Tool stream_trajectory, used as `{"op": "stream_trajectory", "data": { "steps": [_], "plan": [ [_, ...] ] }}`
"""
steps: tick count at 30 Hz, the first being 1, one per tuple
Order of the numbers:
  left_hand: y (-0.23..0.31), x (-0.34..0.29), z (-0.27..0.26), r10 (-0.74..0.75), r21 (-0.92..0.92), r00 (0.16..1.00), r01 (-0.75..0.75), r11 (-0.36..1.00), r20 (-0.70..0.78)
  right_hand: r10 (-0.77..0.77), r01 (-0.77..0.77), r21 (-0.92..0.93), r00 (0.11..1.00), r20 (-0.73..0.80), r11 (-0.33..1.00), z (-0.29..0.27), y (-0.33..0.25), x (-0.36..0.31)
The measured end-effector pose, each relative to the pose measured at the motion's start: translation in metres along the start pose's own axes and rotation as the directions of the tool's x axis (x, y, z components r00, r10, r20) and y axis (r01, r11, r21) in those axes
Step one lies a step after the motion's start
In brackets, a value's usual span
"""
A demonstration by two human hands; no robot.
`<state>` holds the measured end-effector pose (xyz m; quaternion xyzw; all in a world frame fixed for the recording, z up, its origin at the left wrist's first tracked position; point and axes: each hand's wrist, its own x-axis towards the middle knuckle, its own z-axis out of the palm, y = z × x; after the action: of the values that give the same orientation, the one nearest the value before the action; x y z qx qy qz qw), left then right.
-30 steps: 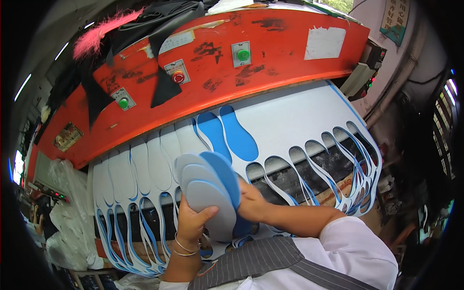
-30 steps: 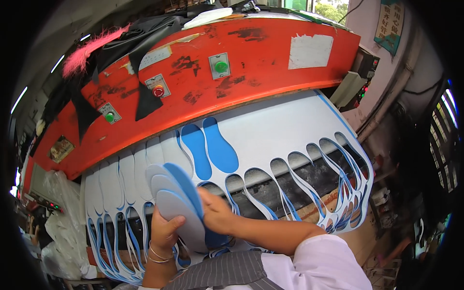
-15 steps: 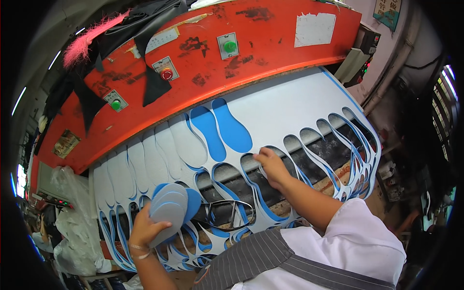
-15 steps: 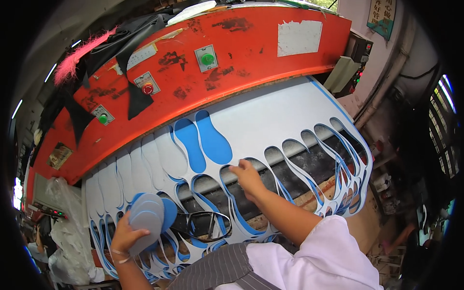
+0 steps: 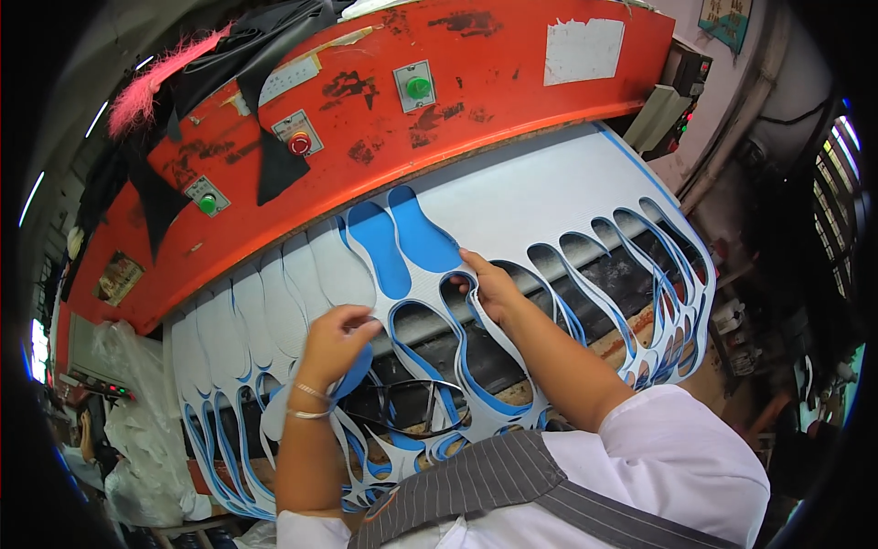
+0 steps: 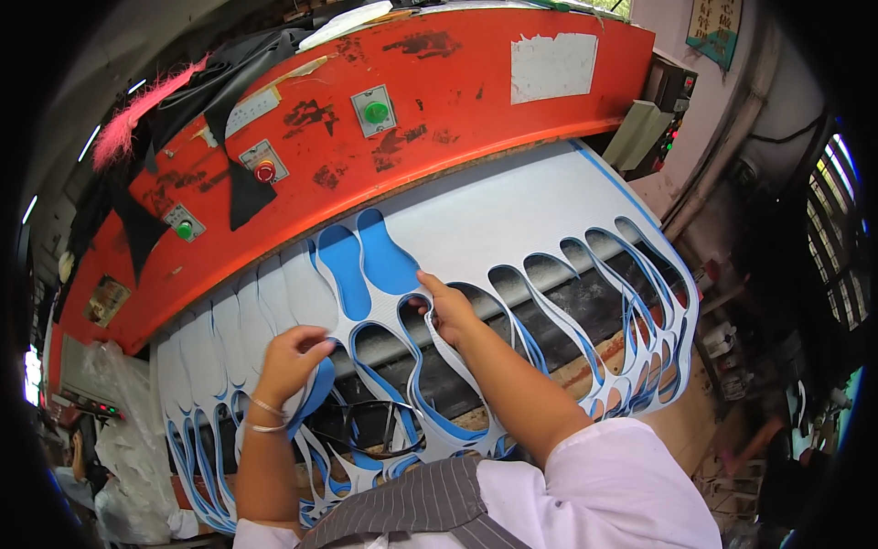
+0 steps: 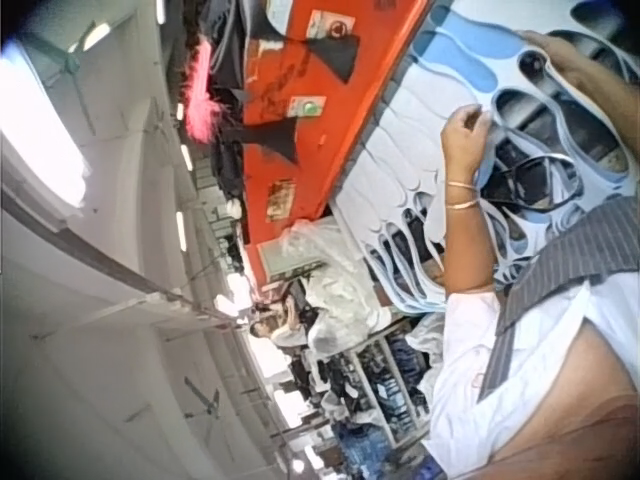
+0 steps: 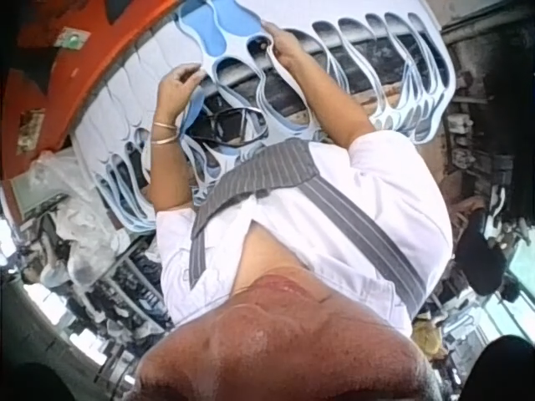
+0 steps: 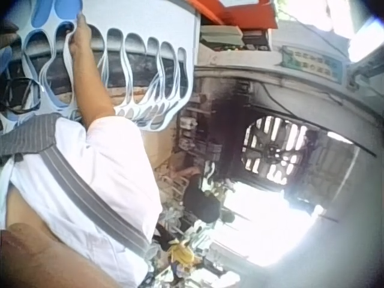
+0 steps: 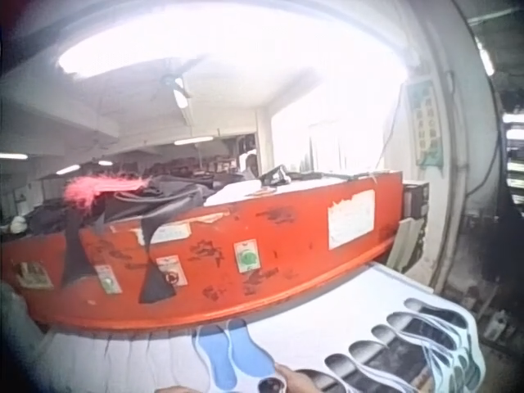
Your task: Cutting shoe soles from a sheet of material using a press and a metal die, then trimming them with scissors.
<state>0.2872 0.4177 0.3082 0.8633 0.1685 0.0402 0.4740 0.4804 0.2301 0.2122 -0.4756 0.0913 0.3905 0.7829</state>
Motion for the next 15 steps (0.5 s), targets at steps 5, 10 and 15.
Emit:
{"op": "stream_trajectory", "data": {
  "steps": [5, 10, 15],
  "plan": [
    [0.005, 0.049, 0.097, -0.133, -0.749, 0.935, 0.344, 0.567, 0.329, -0.066, 0.077, 0.216, 0.996, -0.060, 0.973, -0.001, 0.010, 0.026],
    [0.002, 0.093, 0.163, -0.376, -0.963, 0.912, 0.232, 0.138, 0.166, 0.024, -0.047, 0.239, 0.995, 0.099, 0.970, -0.021, 0.002, 0.044],
    [0.007, 0.125, 0.200, -0.331, -0.988, 0.944, 0.048, 0.145, -0.003, 0.045, -0.097, 0.267, 0.980, 0.196, 0.959, -0.026, -0.019, 0.059]
  ]
}}
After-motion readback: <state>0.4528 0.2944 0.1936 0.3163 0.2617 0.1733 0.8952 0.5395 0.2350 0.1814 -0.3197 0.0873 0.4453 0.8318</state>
